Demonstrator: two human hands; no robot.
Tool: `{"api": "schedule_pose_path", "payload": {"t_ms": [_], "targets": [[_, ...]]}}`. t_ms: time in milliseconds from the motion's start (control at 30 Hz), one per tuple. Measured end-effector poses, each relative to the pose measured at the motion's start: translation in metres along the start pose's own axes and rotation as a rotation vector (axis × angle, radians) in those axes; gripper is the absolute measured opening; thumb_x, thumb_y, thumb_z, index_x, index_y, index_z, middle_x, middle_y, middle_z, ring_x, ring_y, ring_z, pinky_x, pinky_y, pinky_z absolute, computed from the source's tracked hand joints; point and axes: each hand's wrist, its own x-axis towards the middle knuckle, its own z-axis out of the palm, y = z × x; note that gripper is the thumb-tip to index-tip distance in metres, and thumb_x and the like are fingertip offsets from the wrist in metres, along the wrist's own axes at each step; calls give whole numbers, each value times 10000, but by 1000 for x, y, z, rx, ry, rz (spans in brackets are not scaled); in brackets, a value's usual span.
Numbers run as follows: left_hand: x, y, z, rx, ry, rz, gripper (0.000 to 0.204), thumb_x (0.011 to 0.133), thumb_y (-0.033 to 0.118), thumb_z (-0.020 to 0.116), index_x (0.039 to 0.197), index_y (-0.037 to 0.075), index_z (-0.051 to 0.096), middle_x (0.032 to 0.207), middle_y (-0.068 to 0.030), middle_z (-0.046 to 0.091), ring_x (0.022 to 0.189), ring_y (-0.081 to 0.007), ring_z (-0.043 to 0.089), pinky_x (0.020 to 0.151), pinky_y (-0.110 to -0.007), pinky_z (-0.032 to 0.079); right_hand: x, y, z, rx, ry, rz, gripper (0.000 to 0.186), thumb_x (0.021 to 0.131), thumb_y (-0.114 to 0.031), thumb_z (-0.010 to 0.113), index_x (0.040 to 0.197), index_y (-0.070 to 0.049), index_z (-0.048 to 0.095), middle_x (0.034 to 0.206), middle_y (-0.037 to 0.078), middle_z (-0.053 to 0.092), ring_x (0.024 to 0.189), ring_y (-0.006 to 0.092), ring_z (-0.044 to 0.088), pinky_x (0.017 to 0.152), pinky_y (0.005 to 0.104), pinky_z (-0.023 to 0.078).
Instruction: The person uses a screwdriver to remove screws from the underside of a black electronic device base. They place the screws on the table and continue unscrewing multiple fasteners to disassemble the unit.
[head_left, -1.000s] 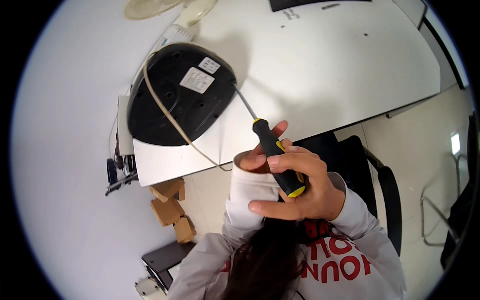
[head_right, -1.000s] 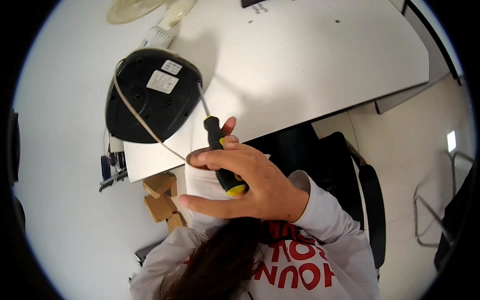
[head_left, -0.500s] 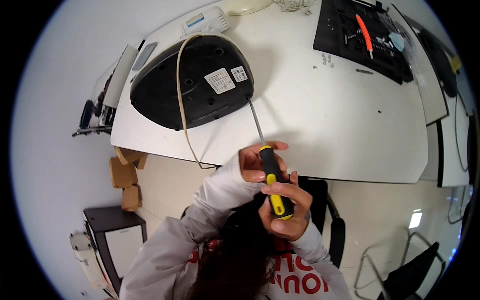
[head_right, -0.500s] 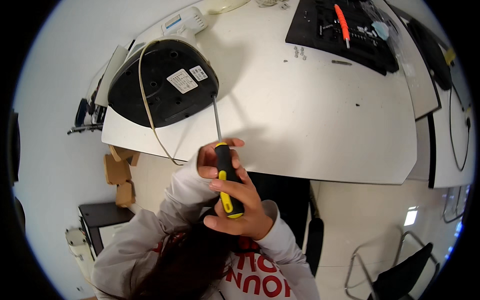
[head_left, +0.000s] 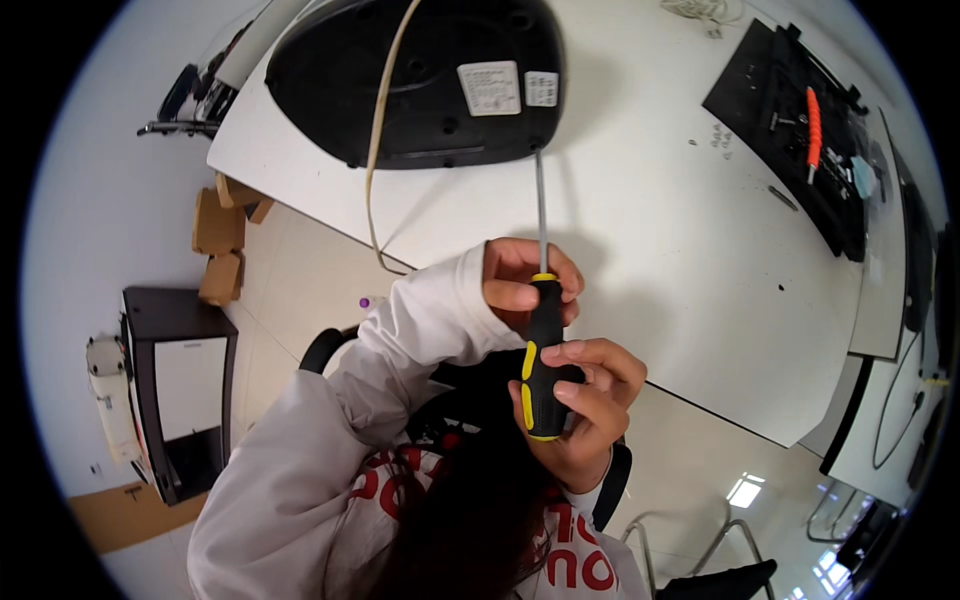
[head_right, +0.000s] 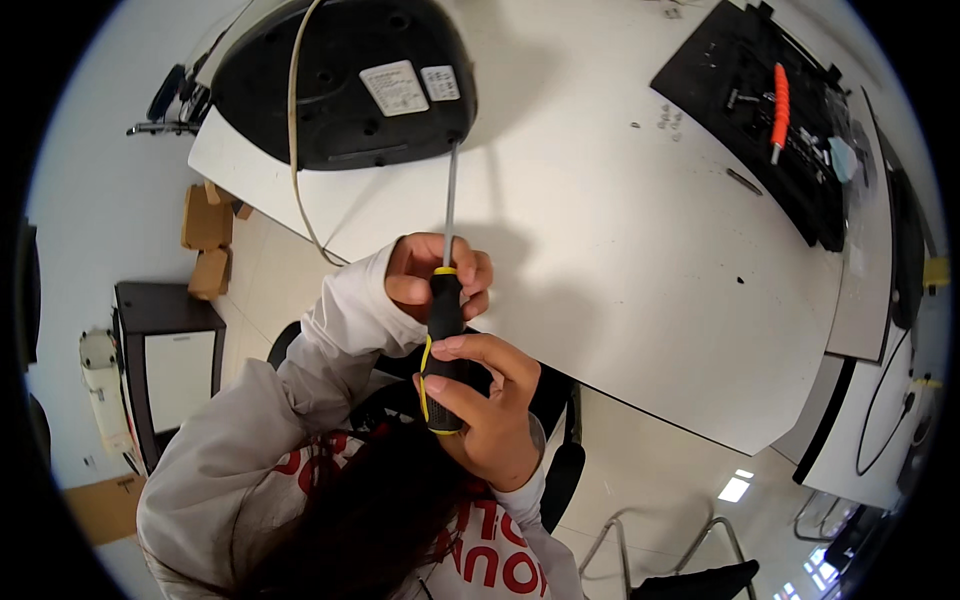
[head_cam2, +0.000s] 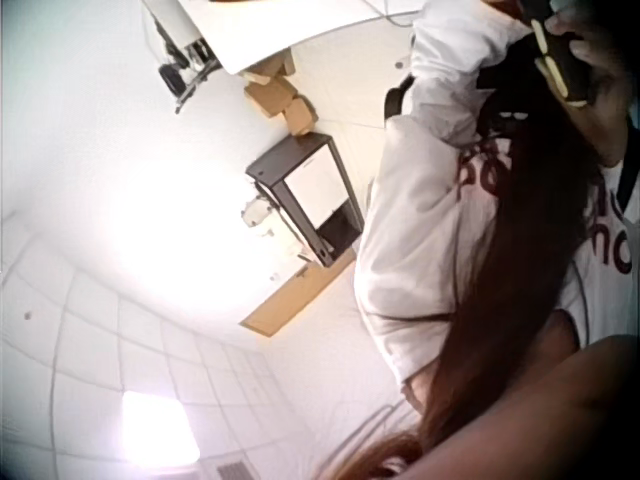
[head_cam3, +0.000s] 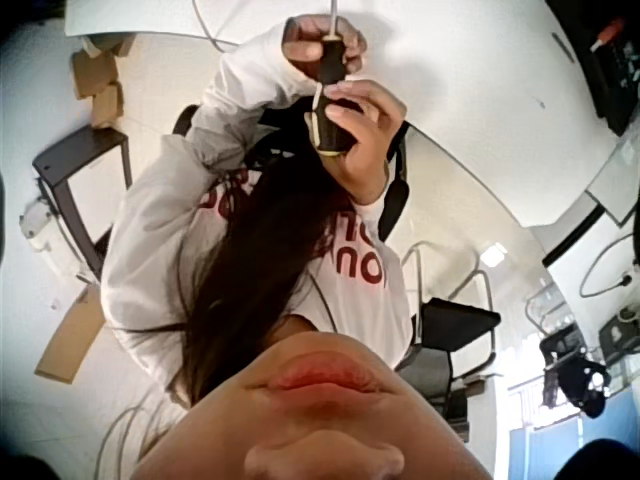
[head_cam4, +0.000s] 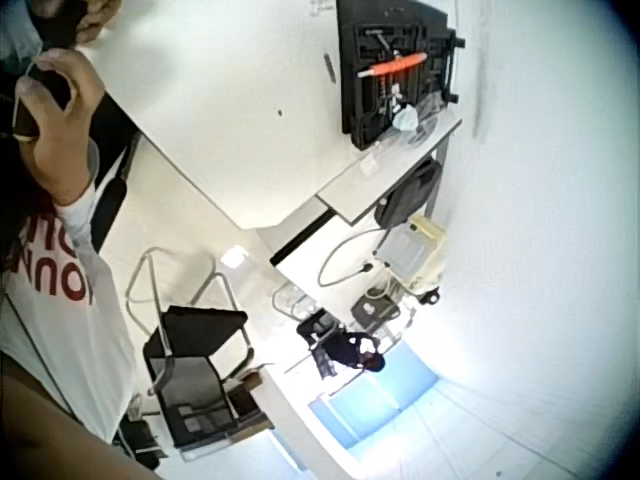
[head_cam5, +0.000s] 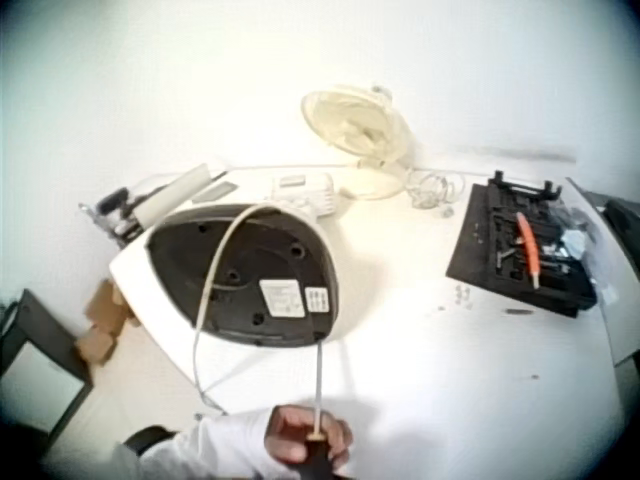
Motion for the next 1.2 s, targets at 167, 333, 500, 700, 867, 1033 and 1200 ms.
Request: {"api": "schedule_pose_path", "payload": {"t_ms": [167,333,500,700,867,1033,1200], "targets": [[-1,7,5,-80,55,-55,564,710,76,725,1203,4,459,891,-85,557,850,-237,603,719,-307,512,7,1,8,-111,154,27,424,623,37,779,927,-122,531,1120,117,430,941,275,557,774,362,512],[4,16,0,-79,-57,-102,553,725,-8,673,1219,4,424,994,-114,582,1005,-296,586,838,-360,524,-2,-2,9,-372,171,-16,397,582,-35,812,898,-171,615,961,45,591,864,271,587,704,327,511],[6,7,-1,-99,-173,-128,514,741,175,711,1168,12,476,1071,-131,545,1051,-276,543,891,-360,452,-21,6,15,-404,249,-63,407,626,-3,754,940,-145,538,971,74,635,957,299,589,797,367,508],[4,23,3,134,-228,-280,443,752,173,729,1126,31,538,939,-58,581,936,-175,575,915,-312,441,-27,5,32,-599,370,-45,578,676,-294,800,1093,-193,412,1098,147,405,888,240,535,763,317,459],[8,22,1,67,-231,-207,564,726,210,760,1176,5,488,970,-107,612,989,-202,581,915,-339,443,-21,-5,42,-498,645,142,644,776,-552,620,1120,-55,395,931,157,497,724,188,569,642,265,473],[11,21,1,-84,-246,-254,555,727,150,746,1187,-5,477,999,-131,612,1038,-239,563,949,-344,428,-38,-14,30,-695,523,151,459,815,-415,639,1062,-61,483,838,172,532,616,201,545,568,271,434],[6,4,-5,-40,-329,-209,572,730,135,742,1205,-19,463,1002,-135,615,1033,-233,570,907,-322,462,-34,-19,29,-1004,201,38,342,773,-220,690,1075,-243,533,1054,178,424,842,267,511,664,321,443]]}}
